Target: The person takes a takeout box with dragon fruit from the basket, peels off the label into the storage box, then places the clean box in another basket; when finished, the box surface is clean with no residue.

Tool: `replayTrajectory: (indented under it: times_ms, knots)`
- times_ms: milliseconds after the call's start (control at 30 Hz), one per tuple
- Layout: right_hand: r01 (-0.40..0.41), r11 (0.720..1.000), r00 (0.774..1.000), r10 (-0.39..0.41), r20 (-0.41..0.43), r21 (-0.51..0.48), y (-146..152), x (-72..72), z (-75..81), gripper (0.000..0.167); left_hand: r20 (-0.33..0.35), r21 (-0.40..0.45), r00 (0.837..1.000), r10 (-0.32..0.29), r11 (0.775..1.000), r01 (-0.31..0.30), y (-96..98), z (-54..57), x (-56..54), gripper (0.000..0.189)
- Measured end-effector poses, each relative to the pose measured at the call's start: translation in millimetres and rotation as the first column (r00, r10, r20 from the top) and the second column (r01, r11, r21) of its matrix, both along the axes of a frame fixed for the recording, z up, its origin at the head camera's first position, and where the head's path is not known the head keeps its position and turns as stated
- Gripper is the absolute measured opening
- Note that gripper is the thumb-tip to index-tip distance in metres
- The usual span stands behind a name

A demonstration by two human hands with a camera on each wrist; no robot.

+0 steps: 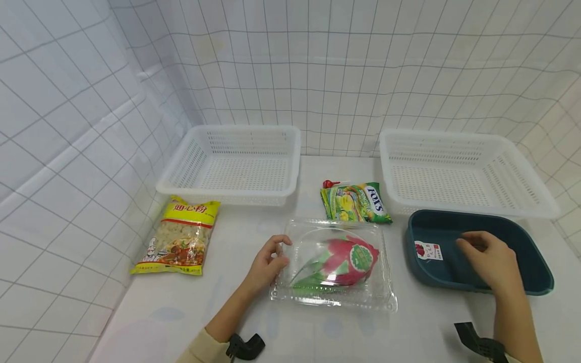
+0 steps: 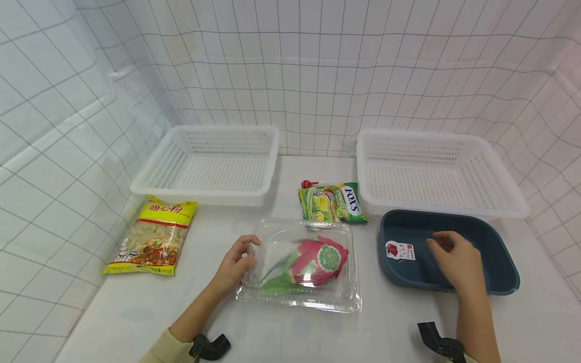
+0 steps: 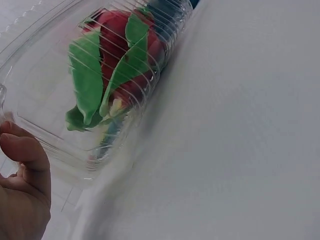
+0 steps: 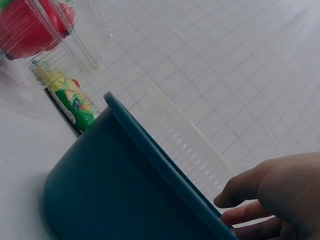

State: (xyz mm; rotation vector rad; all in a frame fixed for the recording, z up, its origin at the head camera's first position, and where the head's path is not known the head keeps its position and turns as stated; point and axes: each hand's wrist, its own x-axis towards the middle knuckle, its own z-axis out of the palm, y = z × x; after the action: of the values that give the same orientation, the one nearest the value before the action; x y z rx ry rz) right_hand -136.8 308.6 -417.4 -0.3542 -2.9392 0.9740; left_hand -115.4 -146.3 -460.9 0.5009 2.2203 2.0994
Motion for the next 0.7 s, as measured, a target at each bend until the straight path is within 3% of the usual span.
replayTrajectory:
  times_ms: [233,467,567,700]
  knots:
    - [0.08,0.996,0.996,-0.082,-0.031,-0.047,6.3,1.0,5.8,0.05,-0.118,0.121,0.988,0.096,0.989,-0.082,4.0,-2.9,1.3,0.028]
    - [0.223,0.963,0.972,-0.231,-0.041,-0.152,16.8,-5.4,6.7,0.045,-0.105,0.218,0.978,0.183,0.963,-0.157,2.9,1.0,1.0,0.03]
    - [0.232,0.945,0.966,-0.251,-0.058,-0.229,21.3,-8.6,7.7,0.036,-0.093,0.23,0.978,0.187,0.96,-0.161,2.0,6.0,-2.3,0.035]
    - [0.211,0.914,0.962,-0.257,-0.091,-0.346,26.3,-12.4,11.2,0.01,-0.113,0.259,0.982,0.152,0.959,-0.119,2.3,14.1,-8.4,0.039]
